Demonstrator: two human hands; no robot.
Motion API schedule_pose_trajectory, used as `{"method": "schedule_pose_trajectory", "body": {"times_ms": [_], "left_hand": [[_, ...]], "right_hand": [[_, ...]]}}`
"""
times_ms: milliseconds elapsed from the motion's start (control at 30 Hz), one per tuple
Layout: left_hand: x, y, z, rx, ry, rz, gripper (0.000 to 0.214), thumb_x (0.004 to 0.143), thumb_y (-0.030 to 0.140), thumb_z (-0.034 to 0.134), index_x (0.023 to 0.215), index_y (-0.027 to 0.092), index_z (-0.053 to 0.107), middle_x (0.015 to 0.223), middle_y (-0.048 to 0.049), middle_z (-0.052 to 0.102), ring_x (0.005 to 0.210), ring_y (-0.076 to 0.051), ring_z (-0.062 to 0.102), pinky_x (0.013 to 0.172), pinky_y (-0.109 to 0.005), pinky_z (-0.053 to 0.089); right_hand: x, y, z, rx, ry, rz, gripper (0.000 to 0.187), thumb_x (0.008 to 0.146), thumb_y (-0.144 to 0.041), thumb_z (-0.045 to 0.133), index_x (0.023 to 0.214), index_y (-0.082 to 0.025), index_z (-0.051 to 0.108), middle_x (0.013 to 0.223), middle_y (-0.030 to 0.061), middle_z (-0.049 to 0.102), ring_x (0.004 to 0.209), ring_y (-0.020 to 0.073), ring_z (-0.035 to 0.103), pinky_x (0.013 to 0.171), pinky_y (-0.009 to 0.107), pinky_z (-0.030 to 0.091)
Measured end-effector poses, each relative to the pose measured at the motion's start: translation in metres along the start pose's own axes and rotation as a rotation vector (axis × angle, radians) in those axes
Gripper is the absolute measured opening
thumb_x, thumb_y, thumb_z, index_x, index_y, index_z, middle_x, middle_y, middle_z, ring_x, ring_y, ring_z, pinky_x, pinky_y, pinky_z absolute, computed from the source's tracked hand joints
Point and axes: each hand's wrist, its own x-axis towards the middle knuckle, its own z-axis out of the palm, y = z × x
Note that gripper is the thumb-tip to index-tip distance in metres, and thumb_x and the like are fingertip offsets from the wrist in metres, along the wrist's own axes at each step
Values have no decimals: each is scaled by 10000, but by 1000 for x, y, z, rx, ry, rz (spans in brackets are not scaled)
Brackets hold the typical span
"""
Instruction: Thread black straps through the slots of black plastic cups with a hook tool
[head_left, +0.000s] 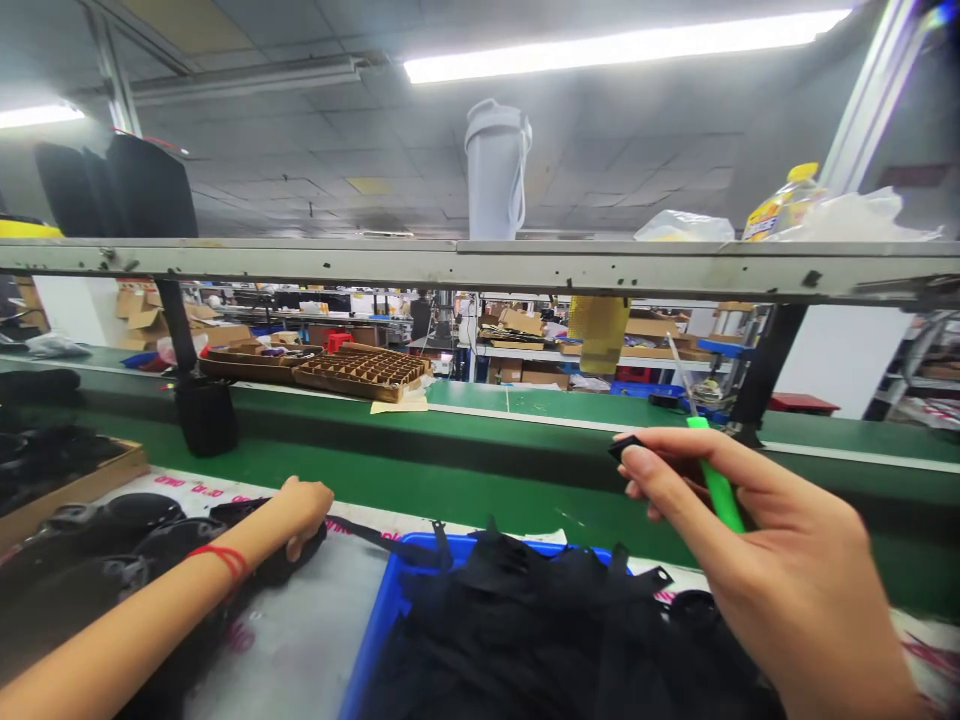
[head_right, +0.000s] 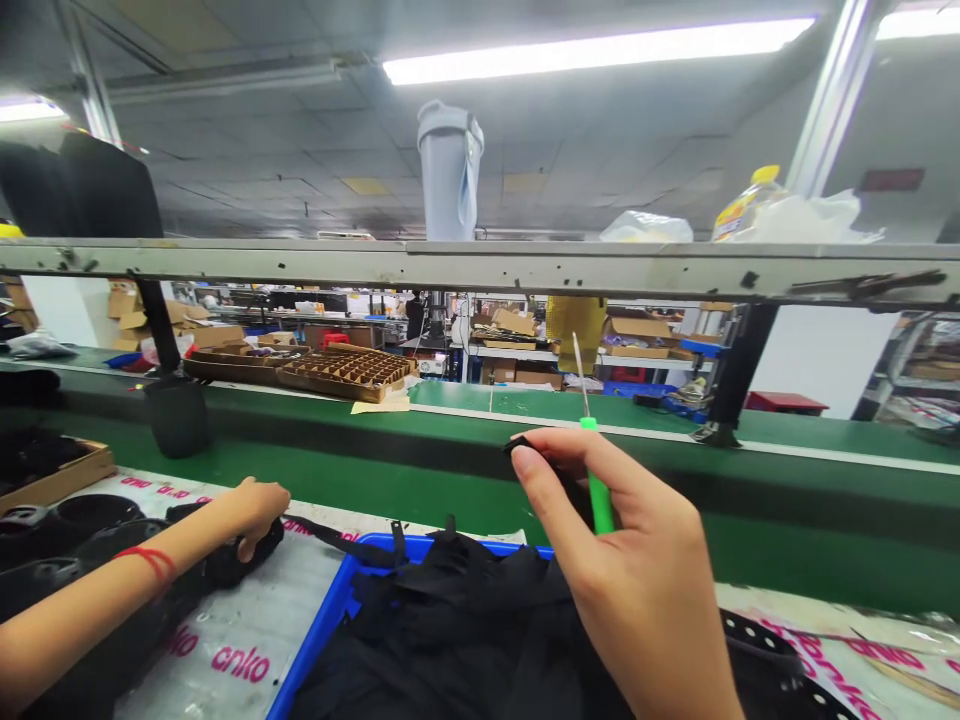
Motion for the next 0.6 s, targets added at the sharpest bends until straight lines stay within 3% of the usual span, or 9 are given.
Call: {"method": "schedule_pose_trajectory", "body": {"times_ms": [100,200,300,367,433,533,600], "left_hand": [[-14,0,-34,-95,-33,65,184,899,278,783,1020,164,704,1038,-43,731,948,-239,720,866,-445,612],[-35,2,-79,-356,127,264,186,849,217,818,979,153,702,1026,-34,725,976,-249,700,925,-480,584],[-60,20,-104,-810,312,524,344,833,417,820,1035,167,699,1007,-42,745,943,-253,713,890,-469,589],[-76,42,-101,-1136,471,637,634,701,668,826,1085,182,689,1028,-71,763,941,-258,722,864,-459,601],[-91,65,-83,-1413,553,660,801,478,759,894,1033,215,703,950,-59,795,897,-257,749,809,-393,628],[-108,92,-47,-1695,492,551,686,346,680,979,913,355,770,765,36,809,621,-186,739,543,-219,590],[-114,103,-27,-1806,427,431,690,276,632,1006,890,410,782,690,52,798,560,-156,718,515,-168,552]], "right_hand": [[-3,2,1,21,-43,-43,131,840,-439,753,833,-317,798,699,-49,733,616,140,670,672,188,587],[-5,0,4,42,-75,-47,74,886,-367,732,851,-315,769,813,-68,769,732,121,704,702,136,557],[-6,-6,9,62,-98,-76,88,893,-291,709,811,-307,736,743,-93,729,650,95,671,631,109,531],[-7,-12,11,55,-128,-128,102,892,-255,701,802,-302,719,674,-102,688,581,87,643,585,106,526],[-11,-19,15,62,-162,-157,99,889,-222,687,829,-297,713,719,-99,728,632,95,692,614,110,552],[-26,-30,23,156,-164,-117,150,865,-174,661,857,-318,702,957,-121,817,828,98,775,795,123,581],[-38,-37,29,171,-159,-30,217,836,-146,687,867,-360,705,1068,-185,812,921,72,781,911,104,541]]}}
